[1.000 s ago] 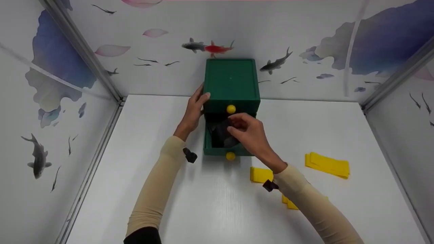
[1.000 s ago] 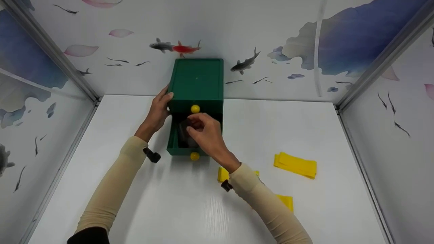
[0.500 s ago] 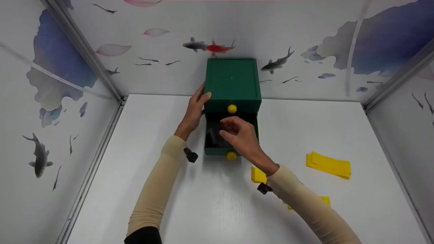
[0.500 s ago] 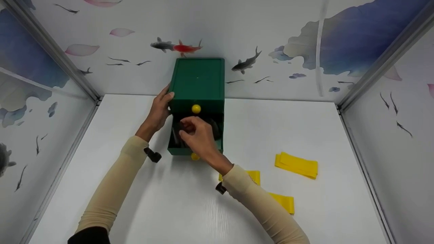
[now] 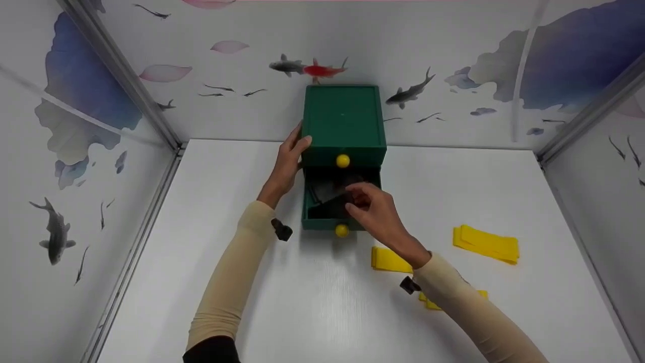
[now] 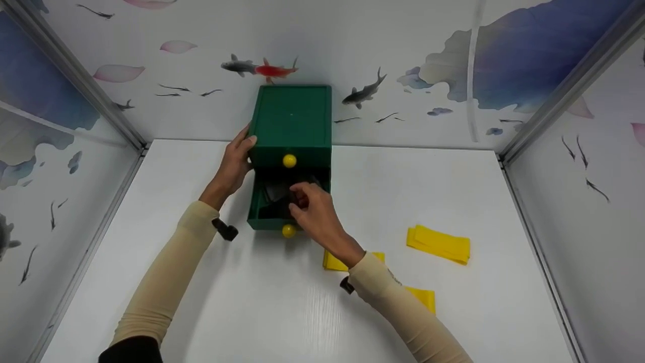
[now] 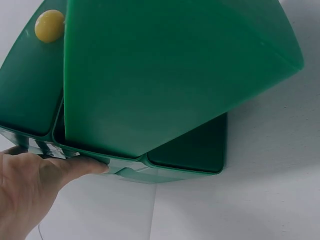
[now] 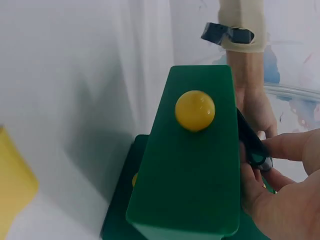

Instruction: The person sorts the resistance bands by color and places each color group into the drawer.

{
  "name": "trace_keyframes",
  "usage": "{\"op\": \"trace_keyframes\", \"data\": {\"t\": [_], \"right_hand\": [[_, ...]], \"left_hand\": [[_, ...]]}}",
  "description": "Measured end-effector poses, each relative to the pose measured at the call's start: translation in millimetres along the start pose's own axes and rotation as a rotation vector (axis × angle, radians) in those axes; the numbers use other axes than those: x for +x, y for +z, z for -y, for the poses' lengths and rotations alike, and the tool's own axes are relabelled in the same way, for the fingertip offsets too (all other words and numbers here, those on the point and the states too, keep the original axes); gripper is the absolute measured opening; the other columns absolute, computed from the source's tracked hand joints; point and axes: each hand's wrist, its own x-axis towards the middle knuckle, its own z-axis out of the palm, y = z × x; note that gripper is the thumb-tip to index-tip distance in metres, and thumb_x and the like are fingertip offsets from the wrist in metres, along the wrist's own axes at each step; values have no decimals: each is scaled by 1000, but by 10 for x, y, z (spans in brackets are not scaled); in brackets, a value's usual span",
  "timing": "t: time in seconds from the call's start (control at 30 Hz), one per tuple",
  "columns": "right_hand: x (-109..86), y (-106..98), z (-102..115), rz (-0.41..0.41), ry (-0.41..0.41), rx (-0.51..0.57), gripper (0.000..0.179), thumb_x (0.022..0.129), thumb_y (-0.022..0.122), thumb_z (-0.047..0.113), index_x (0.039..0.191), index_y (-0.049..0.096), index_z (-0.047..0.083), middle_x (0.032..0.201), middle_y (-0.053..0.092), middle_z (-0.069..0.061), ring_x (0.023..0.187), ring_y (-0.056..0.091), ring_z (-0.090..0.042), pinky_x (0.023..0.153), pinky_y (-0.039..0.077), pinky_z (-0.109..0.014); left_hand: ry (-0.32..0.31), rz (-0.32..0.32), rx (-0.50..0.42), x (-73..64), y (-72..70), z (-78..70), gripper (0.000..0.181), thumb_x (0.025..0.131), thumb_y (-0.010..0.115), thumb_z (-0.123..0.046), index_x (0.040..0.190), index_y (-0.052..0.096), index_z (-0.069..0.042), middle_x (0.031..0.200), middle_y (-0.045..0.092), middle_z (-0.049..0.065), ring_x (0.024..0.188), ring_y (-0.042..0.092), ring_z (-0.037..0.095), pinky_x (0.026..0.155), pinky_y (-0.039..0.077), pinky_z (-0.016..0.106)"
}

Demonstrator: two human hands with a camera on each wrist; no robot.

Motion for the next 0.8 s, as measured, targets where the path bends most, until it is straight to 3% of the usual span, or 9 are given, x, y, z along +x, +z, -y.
{"op": "trace_keyframes", "data": {"t": [0.27,0.53,0.67,0.8], "right_hand": [[-60,-113,-50,38,-23,-194,31,102,78,4,132,73,3,119,76,-15,104,69,-29,98,64,-46],[-93,-200,-38,22,58,-409,33,101,82,15,131,74,2,116,76,-15,102,61,-30,93,61,-45],[-122,-256,-82,8,61,-452,32,101,82,16,129,76,1,116,77,-16,103,59,-32,93,60,-46],[-174,-333,-137,-28,39,-424,28,101,82,15,125,78,1,118,78,-16,107,59,-33,94,57,-48]], "left_hand": [[-5,-2,2,8,-8,6,72,112,55,-50,177,28,-33,183,30,1,165,35,26,131,33,69],[5,-1,-7,11,-3,14,72,112,56,-48,177,28,-32,184,29,0,166,34,25,131,33,69],[-1,-5,-6,3,0,14,73,112,56,-48,177,27,-30,183,30,2,166,34,26,131,32,70],[-7,-10,-10,1,-2,12,74,112,56,-48,177,28,-29,182,33,3,166,33,27,131,30,72]]}}
